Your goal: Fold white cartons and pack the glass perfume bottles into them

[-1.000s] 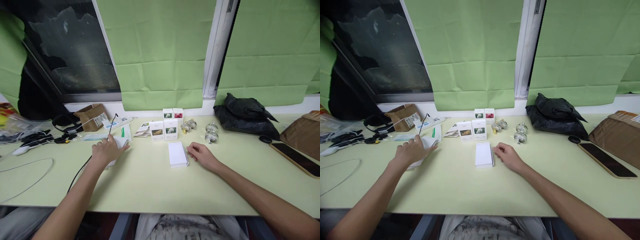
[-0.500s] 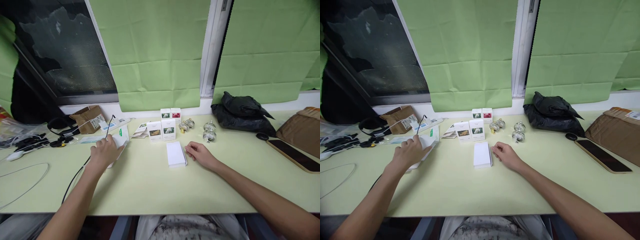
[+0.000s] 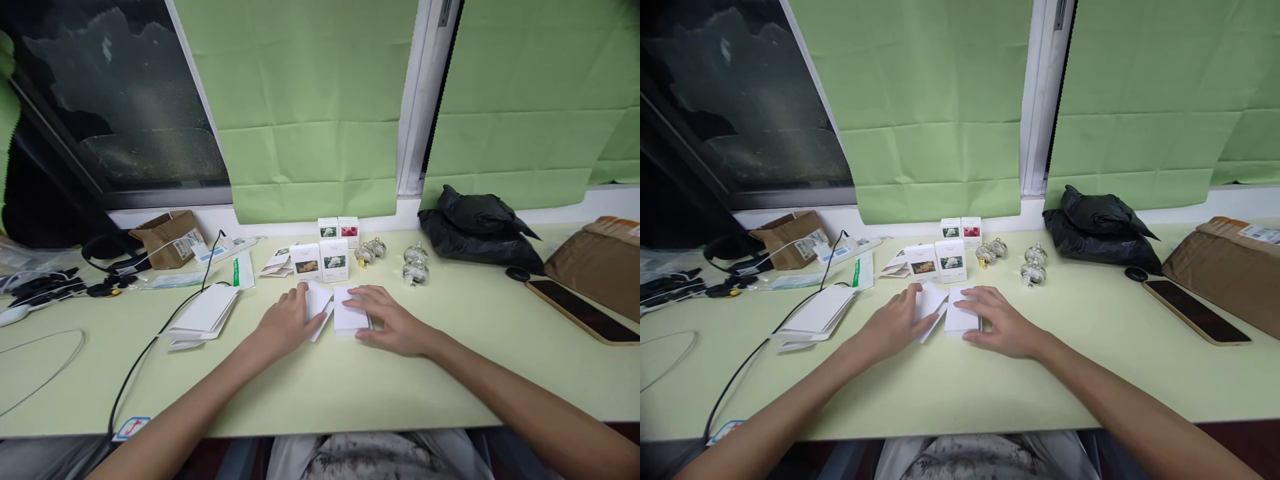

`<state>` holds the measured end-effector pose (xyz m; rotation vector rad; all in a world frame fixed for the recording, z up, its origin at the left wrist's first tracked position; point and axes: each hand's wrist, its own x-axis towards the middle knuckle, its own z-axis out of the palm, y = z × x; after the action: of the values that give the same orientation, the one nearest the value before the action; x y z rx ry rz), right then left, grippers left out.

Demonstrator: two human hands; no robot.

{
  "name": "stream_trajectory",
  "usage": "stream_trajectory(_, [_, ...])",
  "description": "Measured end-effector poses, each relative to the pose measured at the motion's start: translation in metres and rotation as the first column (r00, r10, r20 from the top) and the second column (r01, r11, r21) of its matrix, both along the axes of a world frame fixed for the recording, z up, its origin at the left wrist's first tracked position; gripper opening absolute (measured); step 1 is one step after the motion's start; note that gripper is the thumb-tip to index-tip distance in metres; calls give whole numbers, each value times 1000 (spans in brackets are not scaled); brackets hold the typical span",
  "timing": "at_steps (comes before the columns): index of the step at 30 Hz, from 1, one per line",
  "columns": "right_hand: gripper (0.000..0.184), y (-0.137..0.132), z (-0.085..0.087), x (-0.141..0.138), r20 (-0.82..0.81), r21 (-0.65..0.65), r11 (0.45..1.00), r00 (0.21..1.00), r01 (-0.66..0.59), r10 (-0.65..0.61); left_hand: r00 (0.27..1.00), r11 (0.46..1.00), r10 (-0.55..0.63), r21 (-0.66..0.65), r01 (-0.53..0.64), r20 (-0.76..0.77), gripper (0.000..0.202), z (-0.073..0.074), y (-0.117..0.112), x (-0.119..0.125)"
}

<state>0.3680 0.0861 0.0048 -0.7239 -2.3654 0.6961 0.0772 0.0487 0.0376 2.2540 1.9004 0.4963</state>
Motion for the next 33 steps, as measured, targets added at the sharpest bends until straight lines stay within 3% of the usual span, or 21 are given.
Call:
stream_trajectory(5, [48,7,-8,2,46,16,1000,999,7,-8,996,995,1,99,-10,90,63,-12,8,6])
stream_trajectory(8, [41,10,-8,4,13,31,998,999,53,-53,958,990,11,132,-51,288,72,-15,8,7])
stream_trajectory(12, [32,6,0,2,-78,75,991,991,111,-105,778,998,-55,65,18,626,81,-23,11,14])
stream_trajectory(15, [23,0,6,-3,-115,75,984,981,164,-155,652,992,-75,-12,128,755,75,-28,12,23])
stream_trajectory(18, [23,-6,9,-10,-116,26,978,972,208,-204,612,980,-104,-25,198,784,68,-29,7,33])
stream_trajectory(26, [37,-16,12,-19,-88,-62,971,967,233,-238,571,949,-275,124,289,773,65,-19,-12,46])
stream_trajectory(29, [36,-20,16,-20,-84,-89,975,974,202,-209,487,922,-306,129,364,818,64,-17,-13,45])
stream_trajectory(33, [33,-21,17,-17,-92,-129,970,971,208,-220,369,917,-247,92,389,896,57,-20,-11,40])
